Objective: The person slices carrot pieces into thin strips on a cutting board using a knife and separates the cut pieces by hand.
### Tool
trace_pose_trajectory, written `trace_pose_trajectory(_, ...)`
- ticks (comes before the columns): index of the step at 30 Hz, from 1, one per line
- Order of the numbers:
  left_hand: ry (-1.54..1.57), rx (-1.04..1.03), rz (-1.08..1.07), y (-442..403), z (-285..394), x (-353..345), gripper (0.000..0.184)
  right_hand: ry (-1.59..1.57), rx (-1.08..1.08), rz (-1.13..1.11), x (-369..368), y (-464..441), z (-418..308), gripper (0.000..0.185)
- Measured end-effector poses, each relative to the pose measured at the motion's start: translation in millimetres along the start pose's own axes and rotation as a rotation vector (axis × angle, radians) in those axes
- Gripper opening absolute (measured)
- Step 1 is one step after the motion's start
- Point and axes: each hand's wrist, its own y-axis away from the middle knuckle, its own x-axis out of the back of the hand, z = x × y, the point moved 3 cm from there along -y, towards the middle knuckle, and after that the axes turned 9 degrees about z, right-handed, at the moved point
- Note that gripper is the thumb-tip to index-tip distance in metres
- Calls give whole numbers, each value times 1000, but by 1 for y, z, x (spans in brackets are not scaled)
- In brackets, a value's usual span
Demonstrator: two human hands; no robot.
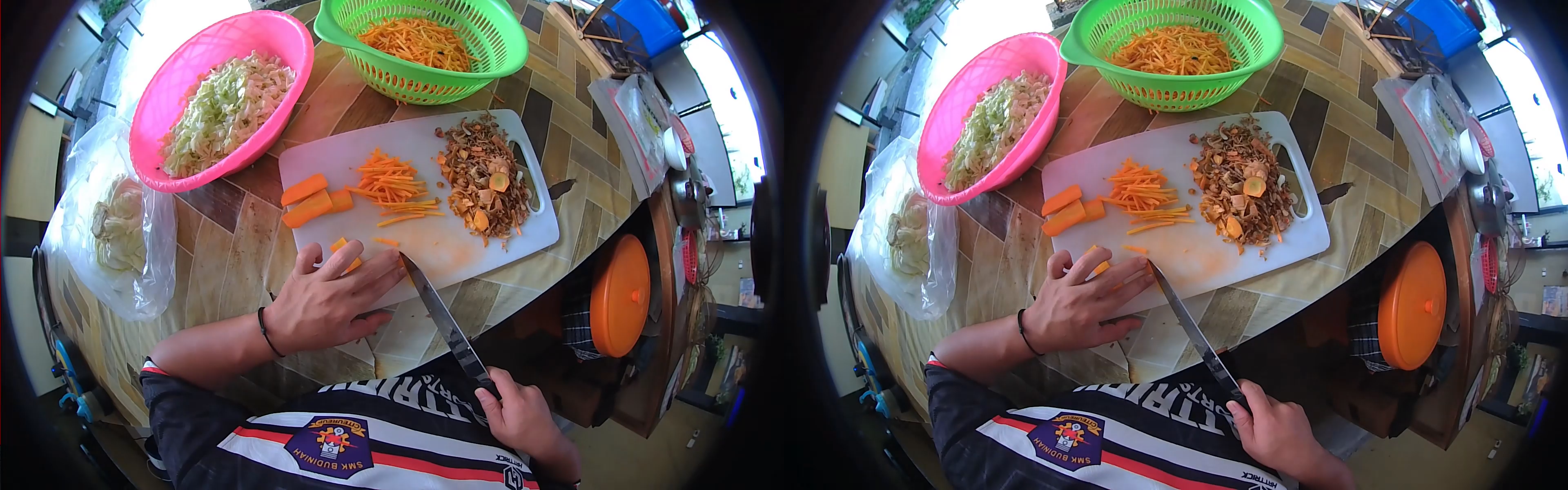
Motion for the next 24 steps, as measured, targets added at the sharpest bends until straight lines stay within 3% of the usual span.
trace_pose_trajectory(24, 23, 9, 0, 3, 0, -2, 58, 213, -74, -100, 4, -2, -23, 28)
